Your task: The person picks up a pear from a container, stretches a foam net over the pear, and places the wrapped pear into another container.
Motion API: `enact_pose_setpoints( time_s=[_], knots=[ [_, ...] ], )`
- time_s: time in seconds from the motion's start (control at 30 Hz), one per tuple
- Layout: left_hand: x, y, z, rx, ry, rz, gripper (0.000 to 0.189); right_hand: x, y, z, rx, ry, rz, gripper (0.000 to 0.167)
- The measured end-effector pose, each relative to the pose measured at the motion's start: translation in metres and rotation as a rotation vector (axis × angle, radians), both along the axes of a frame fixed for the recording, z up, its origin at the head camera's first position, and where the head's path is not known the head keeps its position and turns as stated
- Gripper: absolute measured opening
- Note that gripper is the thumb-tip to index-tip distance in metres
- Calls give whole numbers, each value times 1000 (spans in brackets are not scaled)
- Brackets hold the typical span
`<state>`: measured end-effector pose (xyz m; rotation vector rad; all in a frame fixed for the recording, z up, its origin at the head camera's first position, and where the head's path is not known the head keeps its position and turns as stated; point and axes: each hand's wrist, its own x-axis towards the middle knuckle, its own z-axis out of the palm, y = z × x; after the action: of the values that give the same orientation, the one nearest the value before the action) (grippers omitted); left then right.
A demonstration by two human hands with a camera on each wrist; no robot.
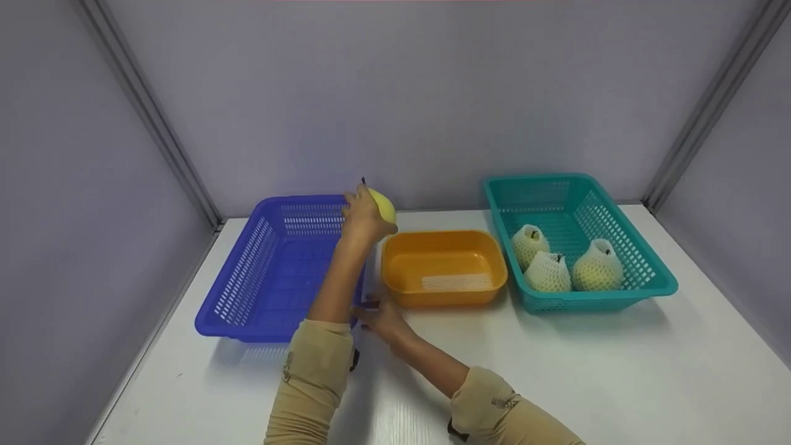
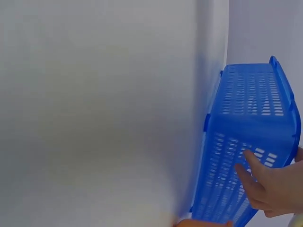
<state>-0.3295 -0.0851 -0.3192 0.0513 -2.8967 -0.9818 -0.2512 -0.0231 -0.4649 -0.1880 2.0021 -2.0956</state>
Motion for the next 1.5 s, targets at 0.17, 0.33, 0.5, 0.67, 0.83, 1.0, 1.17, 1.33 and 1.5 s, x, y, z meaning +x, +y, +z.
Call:
enact_pose_setpoints(
  time_s=[0.17, 0.33, 0.5, 0.67, 0.83, 1.0, 1.17, 1.33, 1.5],
  knots=[
    [9, 7, -9, 19, 45, -35, 99, -10, 29, -1, -38, -51, -12, 47],
    [22, 19, -22, 63, 103, -105, 96, -17, 71, 12, -109, -26, 19, 39],
    [36, 32, -36, 112, 151, -199, 94, -15, 109, 31, -126, -18, -32, 34],
    [51, 42, -52, 175, 170, -318, 92, -9, 140, 47, -130, 17, -81, 31],
    [66, 51, -73, 180, 216, -418, 90, -2, 159, 47, -7, 87, -46, 41],
    [77, 60, -96, 210, 197, -464, 94, 5, 167, 38, 217, 100, 6, 64],
    [83, 57, -114, 228, 119, -514, 92, 9, 173, 28, 325, 88, 43, 73],
    [84, 43, -125, 354, -14, -648, 78, 12, 184, 19, 335, 94, 160, 72],
    [86, 35, -131, 452, -176, -728, 73, 14, 193, 7, 317, 127, 273, 68]
  ],
)
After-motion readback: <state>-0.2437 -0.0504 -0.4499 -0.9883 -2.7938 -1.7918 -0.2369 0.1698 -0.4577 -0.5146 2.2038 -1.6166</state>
